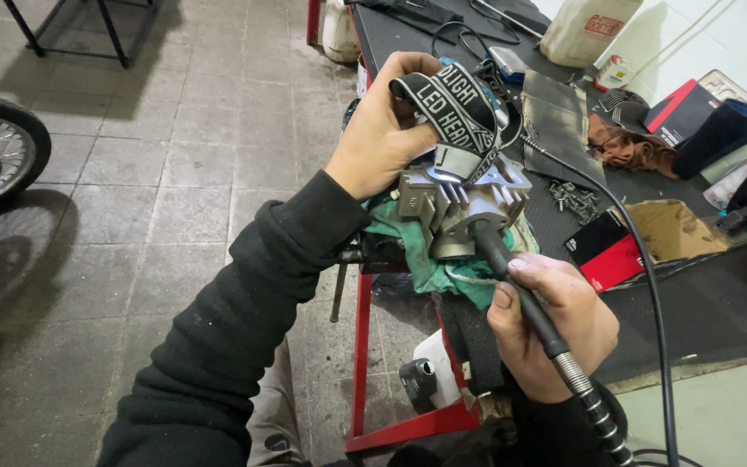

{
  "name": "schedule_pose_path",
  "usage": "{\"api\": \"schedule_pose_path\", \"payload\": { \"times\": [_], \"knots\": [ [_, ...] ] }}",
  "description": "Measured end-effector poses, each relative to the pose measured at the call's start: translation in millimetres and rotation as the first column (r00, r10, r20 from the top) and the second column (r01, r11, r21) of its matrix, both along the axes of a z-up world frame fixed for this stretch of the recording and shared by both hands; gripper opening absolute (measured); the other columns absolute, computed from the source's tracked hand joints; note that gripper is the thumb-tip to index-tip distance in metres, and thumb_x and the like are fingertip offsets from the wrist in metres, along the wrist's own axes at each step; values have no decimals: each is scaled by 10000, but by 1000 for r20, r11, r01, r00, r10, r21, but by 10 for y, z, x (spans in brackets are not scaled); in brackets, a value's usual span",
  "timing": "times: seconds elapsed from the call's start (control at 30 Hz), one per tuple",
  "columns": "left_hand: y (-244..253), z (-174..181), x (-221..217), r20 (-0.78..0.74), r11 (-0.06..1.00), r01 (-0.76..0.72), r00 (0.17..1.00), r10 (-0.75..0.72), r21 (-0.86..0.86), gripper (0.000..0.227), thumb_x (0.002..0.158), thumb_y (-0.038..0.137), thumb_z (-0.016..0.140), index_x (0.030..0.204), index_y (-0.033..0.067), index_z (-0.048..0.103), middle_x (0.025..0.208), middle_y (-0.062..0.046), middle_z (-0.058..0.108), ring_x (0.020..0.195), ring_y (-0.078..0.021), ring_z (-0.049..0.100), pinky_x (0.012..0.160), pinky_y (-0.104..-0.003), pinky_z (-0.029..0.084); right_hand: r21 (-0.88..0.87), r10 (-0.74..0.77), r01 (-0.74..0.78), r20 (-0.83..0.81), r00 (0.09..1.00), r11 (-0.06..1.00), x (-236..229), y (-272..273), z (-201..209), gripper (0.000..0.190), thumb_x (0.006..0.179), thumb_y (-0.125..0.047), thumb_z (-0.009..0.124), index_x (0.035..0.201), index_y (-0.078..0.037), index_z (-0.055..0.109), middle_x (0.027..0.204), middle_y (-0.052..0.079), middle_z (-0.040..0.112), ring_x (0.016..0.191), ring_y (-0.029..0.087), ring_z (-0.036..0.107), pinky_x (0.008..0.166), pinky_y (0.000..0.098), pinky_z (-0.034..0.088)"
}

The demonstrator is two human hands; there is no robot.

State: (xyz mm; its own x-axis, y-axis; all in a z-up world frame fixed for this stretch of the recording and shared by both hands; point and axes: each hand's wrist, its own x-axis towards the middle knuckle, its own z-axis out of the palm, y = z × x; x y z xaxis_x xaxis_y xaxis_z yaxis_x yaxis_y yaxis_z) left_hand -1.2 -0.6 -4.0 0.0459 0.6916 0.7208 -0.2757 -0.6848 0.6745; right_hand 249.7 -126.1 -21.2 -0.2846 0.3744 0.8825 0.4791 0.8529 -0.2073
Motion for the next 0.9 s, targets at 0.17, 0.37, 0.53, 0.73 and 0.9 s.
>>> {"api": "schedule_pose_path", "payload": {
  "times": [0.17, 0.37, 0.53, 0.73, 0.9],
  "knots": [
    [9, -7, -4, 6, 1000, 15, 1000, -15, 11, 537, 876, -113, 663, 1357, 35, 476, 1192, -53, 632, 1110, -127, 660, 982, -290, 576, -14, 4, -4, -16, 1000, 1000, -17, -5, 10, 291, 1000, -179, 767, 1177, -36, 586, 1059, 157, 729, 820, 183, 736, 740, 252, 576],
    [2, -2, 0, 14, 1000, 9, 1000, -9, 12, 536, 874, -119, 667, 1354, 32, 482, 1188, -48, 630, 1113, -123, 654, 992, -287, 567, -4, -17, 17, -7, 1000, 1000, 0, -6, 14, 293, 998, -192, 764, 1161, -37, 575, 1059, 165, 730, 818, 183, 737, 730, 250, 573],
    [9, -11, 4, 19, 1000, 22, 1000, -22, 10, 544, 864, -136, 628, 1361, 31, 483, 1184, -44, 622, 1106, -118, 650, 988, -284, 560, -19, 14, -15, -37, 999, 1000, 13, 3, 14, 290, 1010, -183, 756, 1170, -25, 572, 1022, 165, 729, 805, 170, 733, 727, 242, 573],
    [12, -12, 0, 30, 998, 54, 998, -53, -22, 564, 857, -138, 621, 1368, 41, 460, 1163, -29, 612, 1080, -100, 648, 952, -270, 565, -42, 12, -14, -51, 999, 999, 53, 22, 3, 272, 996, -157, 742, 1171, -19, 585, 1029, 160, 722, 738, 156, 707, 692, 235, 556],
    [23, -23, -1, 15, 999, 36, 999, -36, 1, 529, 919, -132, 665, 1376, 36, 459, 1177, -24, 601, 1092, -88, 631, 976, -267, 561, -68, 21, -25, -48, 999, 997, 60, -28, 62, 272, 991, -144, 742, 1174, -24, 581, 1030, 158, 719, 750, 161, 710, 697, 236, 559]
  ]
}}
